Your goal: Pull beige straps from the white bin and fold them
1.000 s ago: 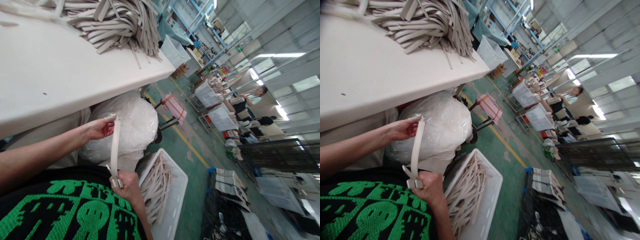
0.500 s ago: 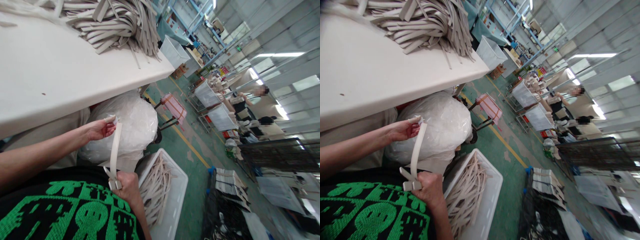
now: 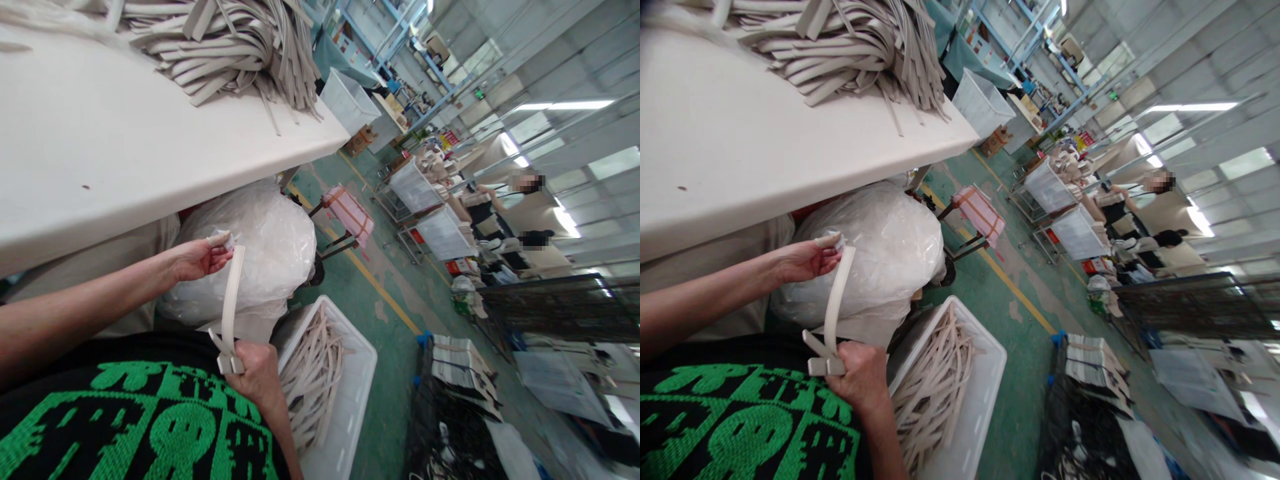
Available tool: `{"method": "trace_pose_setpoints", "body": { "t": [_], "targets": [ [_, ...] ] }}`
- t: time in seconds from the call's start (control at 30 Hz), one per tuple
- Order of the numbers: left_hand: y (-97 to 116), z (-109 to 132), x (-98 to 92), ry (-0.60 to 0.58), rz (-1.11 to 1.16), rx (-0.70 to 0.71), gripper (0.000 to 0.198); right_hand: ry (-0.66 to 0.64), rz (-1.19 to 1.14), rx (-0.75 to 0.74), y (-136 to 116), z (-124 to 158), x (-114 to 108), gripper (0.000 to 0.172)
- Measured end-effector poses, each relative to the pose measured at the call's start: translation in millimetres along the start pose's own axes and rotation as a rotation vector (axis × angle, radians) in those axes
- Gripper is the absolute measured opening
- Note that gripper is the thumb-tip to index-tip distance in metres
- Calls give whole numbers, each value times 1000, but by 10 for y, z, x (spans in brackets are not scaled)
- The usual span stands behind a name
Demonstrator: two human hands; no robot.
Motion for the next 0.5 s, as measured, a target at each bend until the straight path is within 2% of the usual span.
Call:
{"method": "trace_pose_setpoints", "body": {
  "t": [0.2, 0.33, 0.43, 0.5],
  "targets": [
    [-10, -18, 0, -5, -26, 30, 31, -76, 29, 24, 24, -9, 79, 31],
    [-8, 17, 22, -3, -100, 71, 32, -148, 34, 48, 27, -22, 115, 37],
    [-8, 33, 21, -21, -158, 118, 26, -138, -31, 146, 18, -23, 52, 39],
    [-20, 39, 14, -45, -191, 145, 22, -104, -172, 261, 15, -9, -21, 40]
  ]
}}
Point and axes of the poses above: each hand's wrist, its own z-axis away from the middle knuckle, its own x-axis out of the palm, y = z × x, the point moved 5 cm from there along -z, towards the middle knuckle, and after that the axes turned 1 degree about -x, right-handed, at the moved point
